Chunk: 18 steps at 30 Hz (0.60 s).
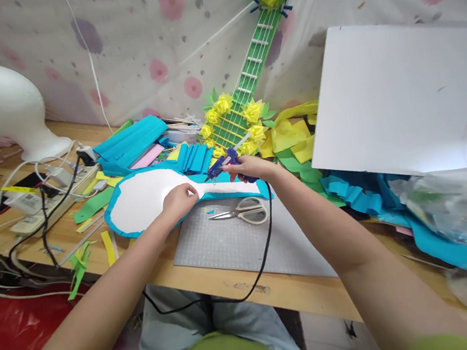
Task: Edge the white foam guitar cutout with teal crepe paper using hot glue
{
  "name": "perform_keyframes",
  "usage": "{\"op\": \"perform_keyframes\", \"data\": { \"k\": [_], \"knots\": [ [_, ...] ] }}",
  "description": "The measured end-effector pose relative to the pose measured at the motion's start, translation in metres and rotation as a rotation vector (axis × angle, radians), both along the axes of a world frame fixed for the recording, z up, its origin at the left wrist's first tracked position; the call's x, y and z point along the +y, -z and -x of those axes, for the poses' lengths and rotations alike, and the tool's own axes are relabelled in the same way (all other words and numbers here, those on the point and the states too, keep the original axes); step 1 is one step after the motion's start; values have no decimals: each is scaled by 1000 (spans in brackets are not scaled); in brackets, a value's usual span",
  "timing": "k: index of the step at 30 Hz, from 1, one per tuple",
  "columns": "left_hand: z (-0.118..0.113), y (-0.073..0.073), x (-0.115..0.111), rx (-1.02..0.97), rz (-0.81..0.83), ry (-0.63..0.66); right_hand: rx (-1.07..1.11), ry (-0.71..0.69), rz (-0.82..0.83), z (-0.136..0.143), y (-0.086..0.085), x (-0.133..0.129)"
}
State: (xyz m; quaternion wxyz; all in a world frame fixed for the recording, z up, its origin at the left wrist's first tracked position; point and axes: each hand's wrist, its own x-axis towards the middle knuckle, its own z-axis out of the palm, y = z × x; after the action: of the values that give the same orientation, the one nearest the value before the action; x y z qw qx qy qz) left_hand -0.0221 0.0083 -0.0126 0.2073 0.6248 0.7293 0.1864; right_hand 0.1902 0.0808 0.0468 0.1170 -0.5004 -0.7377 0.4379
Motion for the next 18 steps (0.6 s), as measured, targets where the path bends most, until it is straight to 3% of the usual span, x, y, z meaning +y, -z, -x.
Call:
{"op": "perform_keyframes", "data": {
  "k": [6,10,14,18],
  "knots": [
    [-7,2,10,44,-32,25,322,251,-36,-27,43,-22],
    [-9,4,17,89,-8,36,377,407,-99,-47,69,-31],
    [-12,5,21,157,-15,50,412,474,-112,-68,85,-36],
    [-14,5,24,193,32,28,584,531,-87,-81,94,-41]
  ]
}}
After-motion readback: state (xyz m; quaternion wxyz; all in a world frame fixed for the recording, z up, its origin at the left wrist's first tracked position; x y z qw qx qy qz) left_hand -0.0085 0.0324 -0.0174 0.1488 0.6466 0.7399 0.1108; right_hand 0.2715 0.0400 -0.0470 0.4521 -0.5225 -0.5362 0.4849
